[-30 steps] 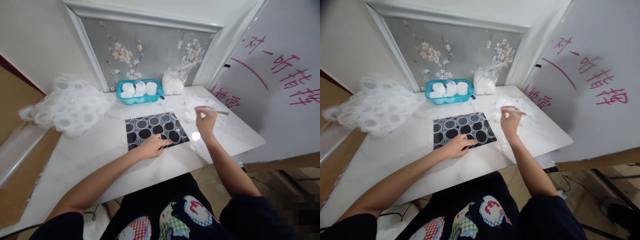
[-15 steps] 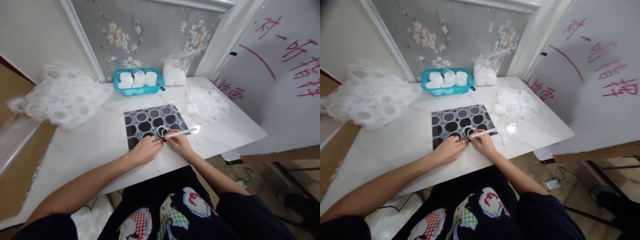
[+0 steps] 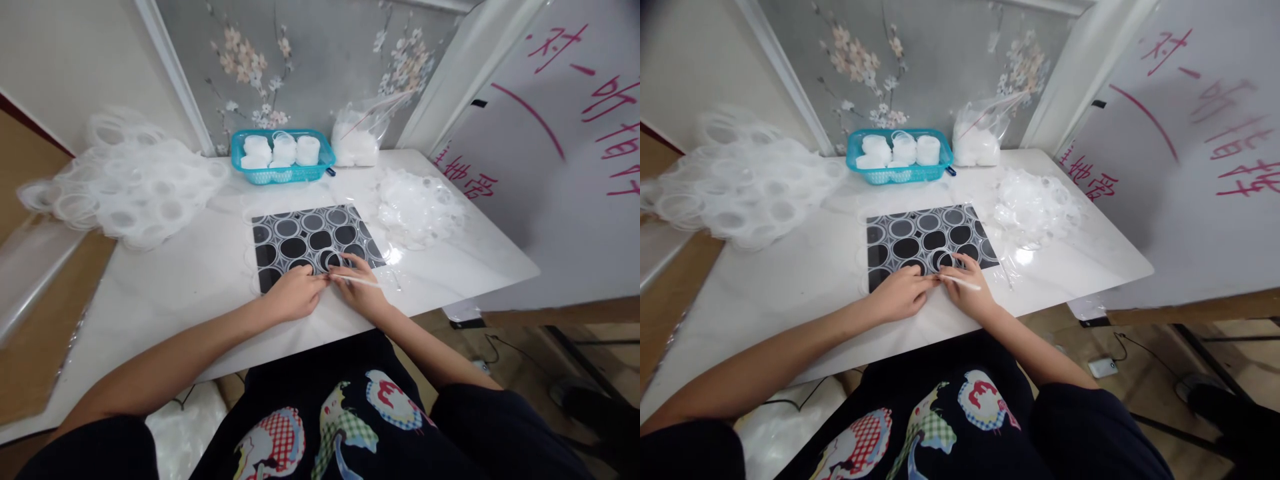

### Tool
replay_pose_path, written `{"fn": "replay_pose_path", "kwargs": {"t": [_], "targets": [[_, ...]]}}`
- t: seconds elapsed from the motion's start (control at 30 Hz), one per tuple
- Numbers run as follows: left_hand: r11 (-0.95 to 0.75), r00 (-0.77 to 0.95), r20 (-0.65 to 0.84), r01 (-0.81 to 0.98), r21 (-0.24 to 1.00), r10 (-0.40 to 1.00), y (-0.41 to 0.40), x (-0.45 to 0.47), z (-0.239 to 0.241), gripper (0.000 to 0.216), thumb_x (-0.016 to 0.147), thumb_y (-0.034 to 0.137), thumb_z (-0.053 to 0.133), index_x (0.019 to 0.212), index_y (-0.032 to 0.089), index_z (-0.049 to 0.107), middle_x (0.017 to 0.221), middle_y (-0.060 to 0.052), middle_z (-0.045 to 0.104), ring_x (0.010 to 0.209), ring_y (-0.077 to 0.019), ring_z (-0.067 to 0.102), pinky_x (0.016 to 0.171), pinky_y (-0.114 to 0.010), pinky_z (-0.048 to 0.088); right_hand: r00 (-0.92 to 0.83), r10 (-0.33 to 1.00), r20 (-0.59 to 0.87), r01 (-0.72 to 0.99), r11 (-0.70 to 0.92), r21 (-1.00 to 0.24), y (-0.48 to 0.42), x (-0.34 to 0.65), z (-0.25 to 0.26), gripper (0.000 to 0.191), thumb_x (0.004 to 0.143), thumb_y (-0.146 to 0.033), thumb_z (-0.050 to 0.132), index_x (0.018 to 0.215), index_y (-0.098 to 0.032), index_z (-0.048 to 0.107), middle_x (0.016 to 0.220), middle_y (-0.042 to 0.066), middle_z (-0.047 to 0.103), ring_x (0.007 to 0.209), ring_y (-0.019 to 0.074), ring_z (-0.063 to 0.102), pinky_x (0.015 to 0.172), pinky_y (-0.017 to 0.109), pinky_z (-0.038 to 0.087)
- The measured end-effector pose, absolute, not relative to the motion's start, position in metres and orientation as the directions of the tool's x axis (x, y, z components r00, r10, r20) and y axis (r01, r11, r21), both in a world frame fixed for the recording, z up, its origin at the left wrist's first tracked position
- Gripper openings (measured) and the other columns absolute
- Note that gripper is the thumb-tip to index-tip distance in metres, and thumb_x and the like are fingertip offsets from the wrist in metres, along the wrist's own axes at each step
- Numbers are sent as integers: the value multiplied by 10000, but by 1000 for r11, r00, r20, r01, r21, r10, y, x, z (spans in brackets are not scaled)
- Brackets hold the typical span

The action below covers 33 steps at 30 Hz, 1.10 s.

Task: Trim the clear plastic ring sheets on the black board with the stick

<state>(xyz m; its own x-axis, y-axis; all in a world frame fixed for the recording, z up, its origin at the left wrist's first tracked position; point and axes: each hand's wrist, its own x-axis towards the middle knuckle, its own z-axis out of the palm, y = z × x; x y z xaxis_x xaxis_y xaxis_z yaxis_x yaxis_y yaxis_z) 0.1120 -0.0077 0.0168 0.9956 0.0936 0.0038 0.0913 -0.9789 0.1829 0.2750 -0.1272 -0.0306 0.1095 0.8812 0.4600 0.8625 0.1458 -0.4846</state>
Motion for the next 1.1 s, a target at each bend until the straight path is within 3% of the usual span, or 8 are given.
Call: {"fn": "replay_pose_path", "kwargs": {"t": [0.07,0.13,0.23,0.3,0.4,0.53,0.77,1.1], "targets": [[-955,988,-40,156,254,151,-6,113,21,363,849,122,544,1171,197,694,897,-65,695,832,-224,585,720,-330,452,54,884,465,910,149,-388,-121,286,-28,217,869,-132,571,936,-280,715,974,35,774,1246,285,551,1130,539,349],[-930,979,-78,203,308,188,-5,113,23,369,847,128,540,1164,222,705,830,-59,655,809,-212,588,697,-309,449,147,857,493,929,52,-366,-104,313,-15,199,825,-124,595,864,-280,713,912,32,763,1165,292,586,1120,566,335],[-922,982,-97,187,339,163,-6,109,25,341,844,117,529,1100,229,725,914,-67,678,809,-200,579,678,-299,443,543,542,641,827,-213,-520,-72,363,16,212,873,-178,508,808,-219,705,901,81,731,1036,297,620,1025,581,407],[-945,992,-72,122,305,105,-8,104,26,332,850,119,530,1111,215,712,1067,-72,709,837,-206,572,701,-318,447,621,409,669,771,-168,-614,-58,374,34,229,906,-234,495,816,-201,702,934,88,726,1009,278,630,1010,531,435],[-981,996,-34,88,173,83,-18,93,31,366,899,156,517,1245,156,639,1294,-92,659,920,-226,581,770,-358,446,476,645,597,756,47,-653,-60,340,34,198,890,-243,547,771,-219,703,899,58,741,945,248,665,955,446,493],[-984,983,-52,179,3,179,-33,74,38,364,932,158,490,1270,85,604,1240,-129,686,977,-254,606,801,-376,423,141,913,383,653,205,-729,-85,269,0,153,877,-228,602,787,-242,724,851,46,763,985,263,674,915,438,528],[-982,992,-10,119,-148,122,-42,54,23,378,952,90,421,1292,50,579,1315,-156,640,938,-242,633,786,-372,410,79,954,288,566,195,-801,-94,253,-15,133,879,-224,626,809,-242,738,866,51,775,1098,274,645,952,460,526],[-978,986,33,164,-126,161,-45,54,16,389,972,89,379,1310,46,566,1317,-206,622,946,-247,633,768,-371,423,73,955,286,598,187,-779,-96,256,-17,115,890,-258,627,848,-253,734,893,62,772,1133,286,634,952,492,531]]}}
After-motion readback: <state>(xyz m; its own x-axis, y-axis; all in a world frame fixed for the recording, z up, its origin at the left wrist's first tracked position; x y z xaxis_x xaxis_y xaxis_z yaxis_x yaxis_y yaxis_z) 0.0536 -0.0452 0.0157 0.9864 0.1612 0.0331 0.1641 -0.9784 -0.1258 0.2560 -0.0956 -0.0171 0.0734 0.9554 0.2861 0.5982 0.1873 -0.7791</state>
